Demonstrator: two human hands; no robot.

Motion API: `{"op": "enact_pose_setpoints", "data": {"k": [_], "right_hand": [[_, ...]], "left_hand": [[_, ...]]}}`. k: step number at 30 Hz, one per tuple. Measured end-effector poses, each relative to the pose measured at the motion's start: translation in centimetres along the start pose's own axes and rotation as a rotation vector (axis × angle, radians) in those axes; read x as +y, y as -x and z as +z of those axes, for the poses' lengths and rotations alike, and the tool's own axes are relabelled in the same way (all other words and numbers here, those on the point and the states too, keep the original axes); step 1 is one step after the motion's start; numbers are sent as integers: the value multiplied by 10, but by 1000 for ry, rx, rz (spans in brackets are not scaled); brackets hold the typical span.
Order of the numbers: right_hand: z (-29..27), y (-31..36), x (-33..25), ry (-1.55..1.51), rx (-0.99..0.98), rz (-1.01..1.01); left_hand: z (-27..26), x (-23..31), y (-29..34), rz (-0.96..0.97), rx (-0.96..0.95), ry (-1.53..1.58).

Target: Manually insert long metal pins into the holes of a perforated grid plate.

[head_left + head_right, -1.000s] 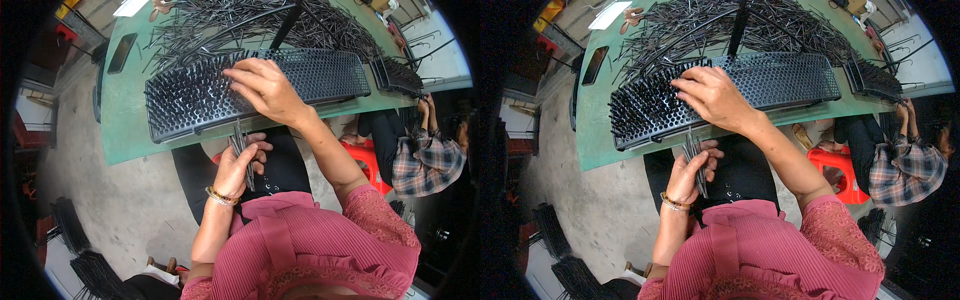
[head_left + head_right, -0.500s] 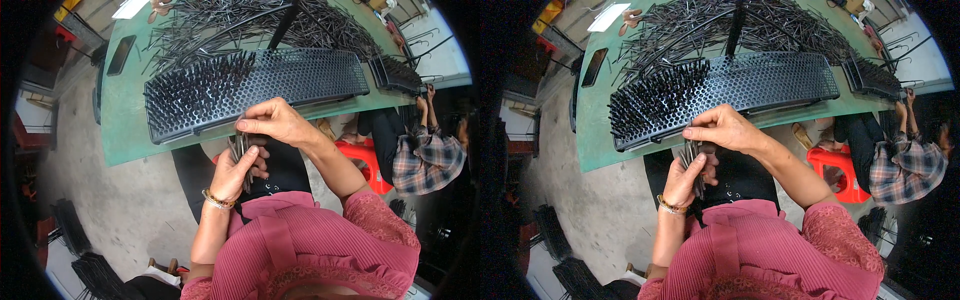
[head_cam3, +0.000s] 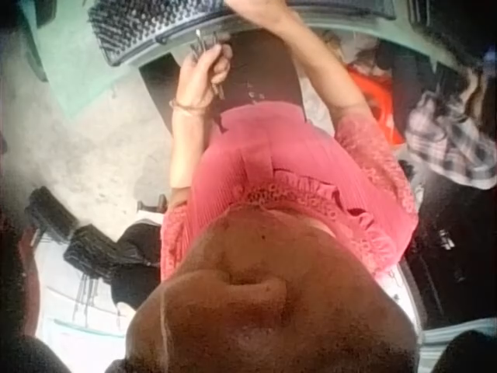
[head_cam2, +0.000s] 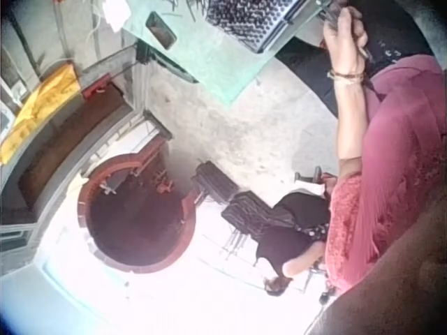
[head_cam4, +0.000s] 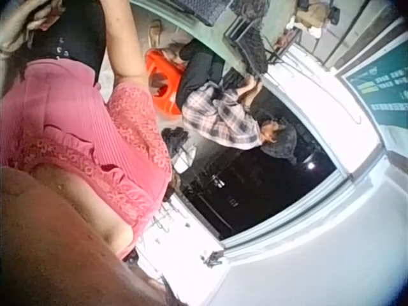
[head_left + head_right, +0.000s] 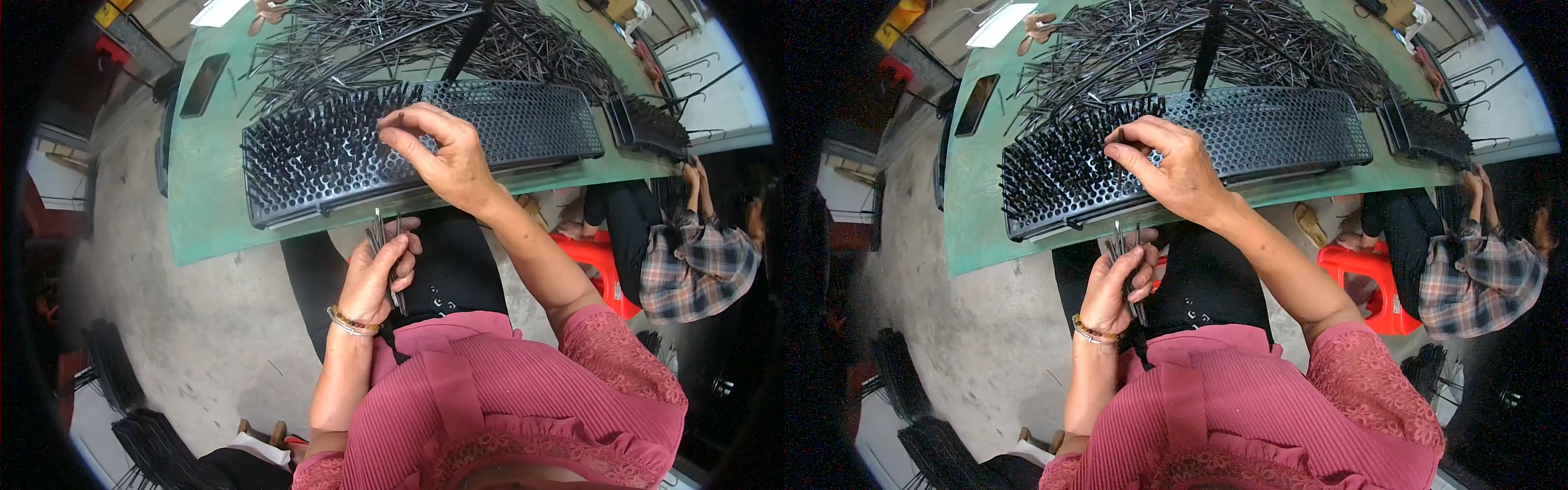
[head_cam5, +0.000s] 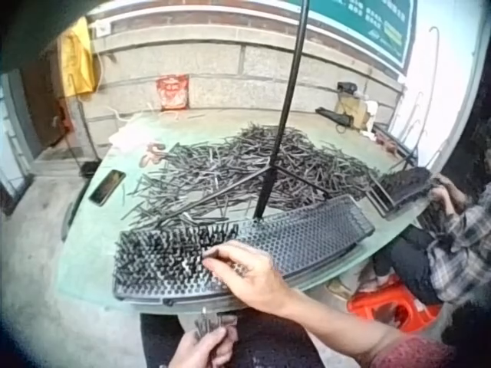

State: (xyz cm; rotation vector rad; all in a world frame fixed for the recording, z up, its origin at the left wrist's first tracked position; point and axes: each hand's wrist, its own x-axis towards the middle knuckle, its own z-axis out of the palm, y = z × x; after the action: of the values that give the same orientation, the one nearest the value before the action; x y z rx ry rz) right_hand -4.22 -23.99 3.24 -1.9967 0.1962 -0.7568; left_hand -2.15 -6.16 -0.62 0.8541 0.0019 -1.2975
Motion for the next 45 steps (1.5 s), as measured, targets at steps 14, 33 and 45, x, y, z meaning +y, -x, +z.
{"op": "enact_pose_setpoints", "data": {"k": [14,33,45], "right_hand": [[-1,-5,3,185,-16,-175],[0,-5,14,299,-85,-292],[6,2,17,412,-47,-360]], "left_hand": [[-2,-5,-1,-4,-44,10],[3,-2,2,-87,26,69],[0,-4,1,-33,-15,-10]]}}
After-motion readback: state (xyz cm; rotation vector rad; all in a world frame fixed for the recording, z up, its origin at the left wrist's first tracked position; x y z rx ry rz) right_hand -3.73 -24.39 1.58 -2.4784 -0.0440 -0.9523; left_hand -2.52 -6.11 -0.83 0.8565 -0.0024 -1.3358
